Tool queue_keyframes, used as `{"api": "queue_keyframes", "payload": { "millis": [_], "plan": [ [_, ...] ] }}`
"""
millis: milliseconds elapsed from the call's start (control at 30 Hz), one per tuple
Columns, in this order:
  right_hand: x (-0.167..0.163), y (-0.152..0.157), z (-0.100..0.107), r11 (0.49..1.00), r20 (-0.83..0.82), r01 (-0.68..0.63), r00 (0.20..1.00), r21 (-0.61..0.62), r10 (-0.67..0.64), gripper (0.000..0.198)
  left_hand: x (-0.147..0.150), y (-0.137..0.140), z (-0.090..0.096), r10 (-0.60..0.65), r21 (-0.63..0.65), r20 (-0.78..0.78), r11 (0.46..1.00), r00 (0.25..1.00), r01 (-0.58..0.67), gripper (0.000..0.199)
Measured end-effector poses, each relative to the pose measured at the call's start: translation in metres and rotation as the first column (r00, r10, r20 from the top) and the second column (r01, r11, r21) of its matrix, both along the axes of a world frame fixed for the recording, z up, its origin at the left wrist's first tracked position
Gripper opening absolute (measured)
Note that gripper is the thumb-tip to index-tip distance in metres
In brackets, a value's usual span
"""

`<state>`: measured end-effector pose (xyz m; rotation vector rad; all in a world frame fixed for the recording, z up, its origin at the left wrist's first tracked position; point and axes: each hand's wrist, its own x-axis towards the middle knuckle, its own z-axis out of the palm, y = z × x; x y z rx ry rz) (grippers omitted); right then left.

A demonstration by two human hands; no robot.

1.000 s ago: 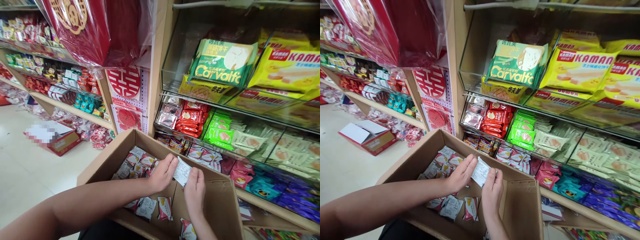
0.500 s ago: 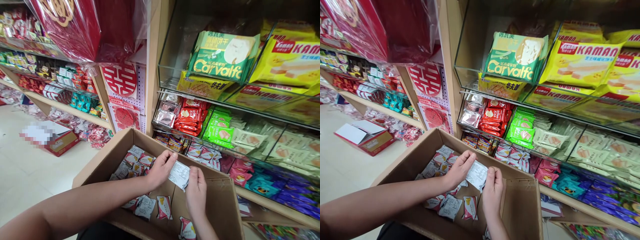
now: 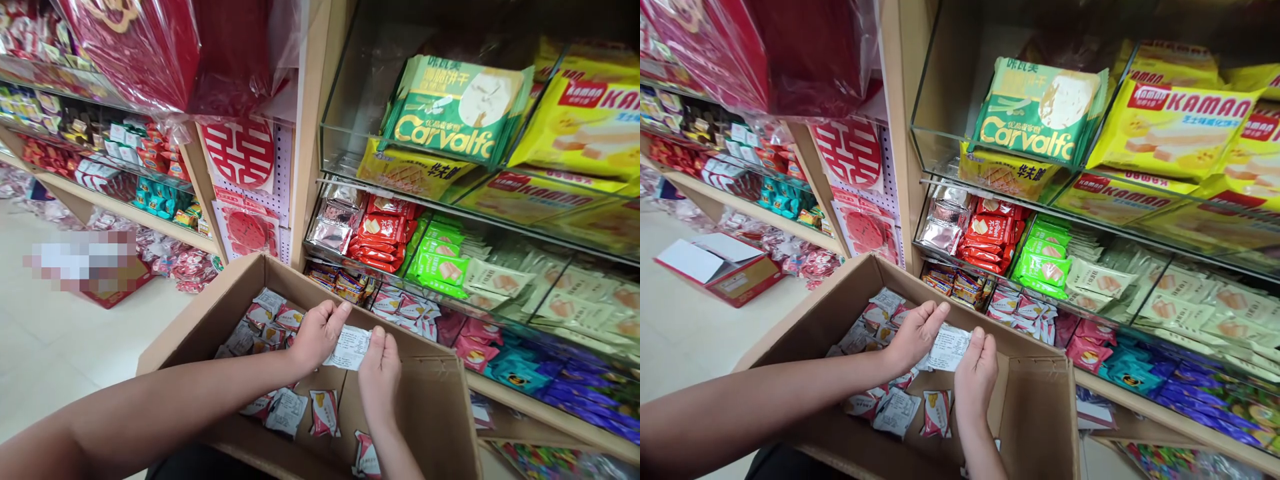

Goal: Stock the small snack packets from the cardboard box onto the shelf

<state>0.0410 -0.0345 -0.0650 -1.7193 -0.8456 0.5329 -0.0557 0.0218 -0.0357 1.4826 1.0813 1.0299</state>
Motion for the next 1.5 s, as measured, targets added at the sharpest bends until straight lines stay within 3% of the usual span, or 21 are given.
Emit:
{"api": "queue_keyframes", "payload": {
  "millis": [100, 200, 500, 567, 600, 633, 667, 700, 733, 767, 800, 833, 900, 967, 1000, 1100, 1167, 1233, 1333, 1400, 1500],
  "plan": [
    [0.005, -0.002, 0.002, 1.0, 0.135, 0.019, 0.991, -0.003, -0.019, 0.043, -0.001, 0.001, 0.001, -0.013, 0.064, -0.074, 0.998, 0.997, 0.017, 0.046],
    [0.011, -0.004, 0.003, 0.998, 0.32, 0.053, 0.946, 0.017, -0.056, 0.043, -0.003, 0.003, 0.004, -0.04, 0.041, -0.068, 0.998, 0.997, 0.043, 0.046],
    [0.028, -0.016, 0.016, 0.96, 0.645, 0.067, 0.728, 0.271, -0.233, 0.034, 0.002, 0.007, 0.003, -0.119, 0.019, -0.09, 0.993, 0.989, 0.121, 0.05],
    [0.037, -0.018, 0.019, 0.937, 0.711, 0.04, 0.641, 0.346, -0.29, 0.027, -0.001, 0.007, 0.007, -0.186, -0.097, -0.121, 0.98, 0.975, 0.175, 0.053],
    [0.042, -0.02, 0.021, 0.922, 0.752, -0.001, 0.579, 0.388, -0.316, 0.022, -0.004, 0.006, 0.01, -0.235, -0.228, -0.116, 0.952, 0.965, 0.204, 0.055],
    [0.046, -0.021, 0.024, 0.905, 0.794, -0.075, 0.513, 0.42, -0.326, 0.017, -0.007, 0.004, 0.014, -0.296, -0.39, -0.071, 0.887, 0.953, 0.247, 0.059],
    [0.05, -0.022, 0.026, 0.889, 0.835, -0.171, 0.453, 0.425, -0.312, 0.014, -0.009, 0.002, 0.019, -0.355, -0.545, 0.022, 0.779, 0.935, 0.309, 0.063],
    [0.051, -0.024, 0.028, 0.874, 0.874, -0.28, 0.406, 0.397, -0.267, 0.012, -0.011, 0.0, 0.023, -0.399, -0.661, 0.154, 0.639, 0.904, 0.394, 0.067],
    [0.051, -0.025, 0.03, 0.853, 0.908, -0.393, 0.371, 0.344, -0.195, 0.013, -0.012, -0.003, 0.026, -0.413, -0.715, 0.301, 0.498, 0.859, 0.49, 0.068],
    [0.048, -0.027, 0.031, 0.823, 0.932, -0.496, 0.347, 0.277, -0.104, 0.015, -0.012, -0.005, 0.029, -0.399, -0.714, 0.434, 0.396, 0.808, 0.578, 0.065],
    [0.044, -0.028, 0.032, 0.788, 0.943, -0.578, 0.332, 0.213, -0.012, 0.016, -0.012, -0.008, 0.03, -0.357, -0.685, 0.528, 0.357, 0.77, 0.635, 0.057],
    [0.039, -0.03, 0.032, 0.753, 0.945, -0.638, 0.319, 0.16, 0.069, 0.017, -0.012, -0.01, 0.03, -0.305, -0.659, 0.582, 0.367, 0.754, 0.657, 0.049],
    [0.028, -0.036, 0.029, 0.691, 0.929, -0.717, 0.313, 0.093, 0.2, 0.017, -0.011, -0.012, 0.026, -0.185, -0.639, 0.616, 0.451, 0.765, 0.623, 0.038],
    [0.023, -0.042, 0.024, 0.675, 0.873, -0.73, 0.393, 0.106, 0.288, 0.014, -0.011, -0.011, 0.021, -0.105, -0.645, 0.619, 0.498, 0.778, 0.58, 0.034],
    [0.023, -0.045, 0.021, 0.698, 0.828, -0.699, 0.478, 0.158, 0.292, 0.012, -0.011, -0.01, 0.018, -0.098, -0.648, 0.622, 0.492, 0.777, 0.581, 0.031],
    [0.031, -0.05, 0.016, 0.865, 0.549, -0.378, 0.822, 0.33, 0.15, 0.005, -0.014, -0.008, 0.015, -0.144, -0.635, 0.644, 0.446, 0.751, 0.63, 0.024],
    [0.038, -0.049, 0.015, 0.945, 0.259, -0.194, 0.958, 0.262, 0.124, 0.024, -0.014, -0.008, 0.016, -0.17, -0.626, 0.653, 0.427, 0.738, 0.652, 0.024],
    [0.044, -0.045, 0.013, 0.963, -0.028, -0.235, 0.97, 0.131, 0.241, 0.037, -0.013, -0.01, 0.016, -0.212, -0.611, 0.649, 0.426, 0.73, 0.667, 0.026],
    [0.045, -0.039, 0.009, 0.935, -0.268, -0.342, 0.896, 0.09, 0.354, 0.03, -0.01, -0.014, 0.013, -0.346, -0.542, 0.597, 0.491, 0.723, 0.682, 0.032],
    [0.041, -0.037, 0.006, 0.952, -0.377, -0.277, 0.875, 0.127, 0.304, 0.024, -0.008, -0.017, 0.009, -0.403, -0.507, 0.55, 0.535, 0.732, 0.676, 0.035],
    [0.027, -0.037, 0.003, 0.978, -0.585, -0.121, 0.786, 0.169, 0.198, 0.025, -0.006, -0.02, 0.003, -0.364, -0.527, 0.533, 0.563, 0.764, 0.636, 0.04]
  ]
}}
